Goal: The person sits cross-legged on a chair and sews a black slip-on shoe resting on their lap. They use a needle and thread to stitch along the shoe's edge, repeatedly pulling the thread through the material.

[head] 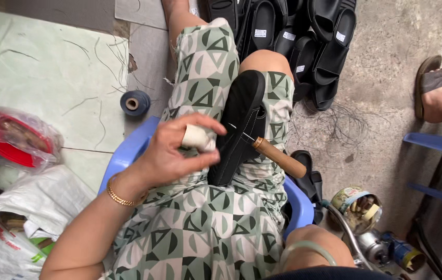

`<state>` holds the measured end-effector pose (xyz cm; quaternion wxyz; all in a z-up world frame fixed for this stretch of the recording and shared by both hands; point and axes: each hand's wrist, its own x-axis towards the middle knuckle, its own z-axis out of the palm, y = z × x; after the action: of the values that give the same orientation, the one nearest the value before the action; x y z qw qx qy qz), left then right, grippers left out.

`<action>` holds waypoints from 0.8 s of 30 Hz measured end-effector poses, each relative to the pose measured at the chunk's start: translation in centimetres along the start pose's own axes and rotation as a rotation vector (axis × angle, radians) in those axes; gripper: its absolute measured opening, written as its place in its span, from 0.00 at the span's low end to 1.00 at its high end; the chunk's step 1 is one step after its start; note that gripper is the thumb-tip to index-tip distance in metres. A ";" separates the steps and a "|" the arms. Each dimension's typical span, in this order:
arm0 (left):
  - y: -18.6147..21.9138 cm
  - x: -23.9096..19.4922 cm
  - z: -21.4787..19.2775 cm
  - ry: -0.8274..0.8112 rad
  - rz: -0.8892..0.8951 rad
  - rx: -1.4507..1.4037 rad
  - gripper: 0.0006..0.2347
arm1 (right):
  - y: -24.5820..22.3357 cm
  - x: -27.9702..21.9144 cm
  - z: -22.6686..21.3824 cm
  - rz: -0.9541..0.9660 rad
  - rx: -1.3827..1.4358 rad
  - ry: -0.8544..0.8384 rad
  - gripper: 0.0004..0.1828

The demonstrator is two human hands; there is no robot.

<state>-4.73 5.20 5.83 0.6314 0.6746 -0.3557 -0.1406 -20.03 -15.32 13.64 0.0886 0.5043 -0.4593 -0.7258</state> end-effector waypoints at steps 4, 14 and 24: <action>1.7 0.2 0.0 -0.058 -0.277 -0.637 0.03 | -4.5 10.6 11.7 0.437 -0.591 0.465 0.14; -3.2 -0.6 2.2 -0.092 -0.238 0.152 0.17 | -4.3 -0.9 -4.8 2.774 -0.838 -3.031 0.26; -2.4 -0.3 5.8 0.104 -0.061 0.616 0.35 | -0.2 -0.2 -6.3 2.919 -0.101 -3.382 0.32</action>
<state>-7.88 0.93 2.54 0.4104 0.8507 -0.3283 -0.0103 -14.79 -18.77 13.20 -0.0541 0.9814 0.0166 -0.1837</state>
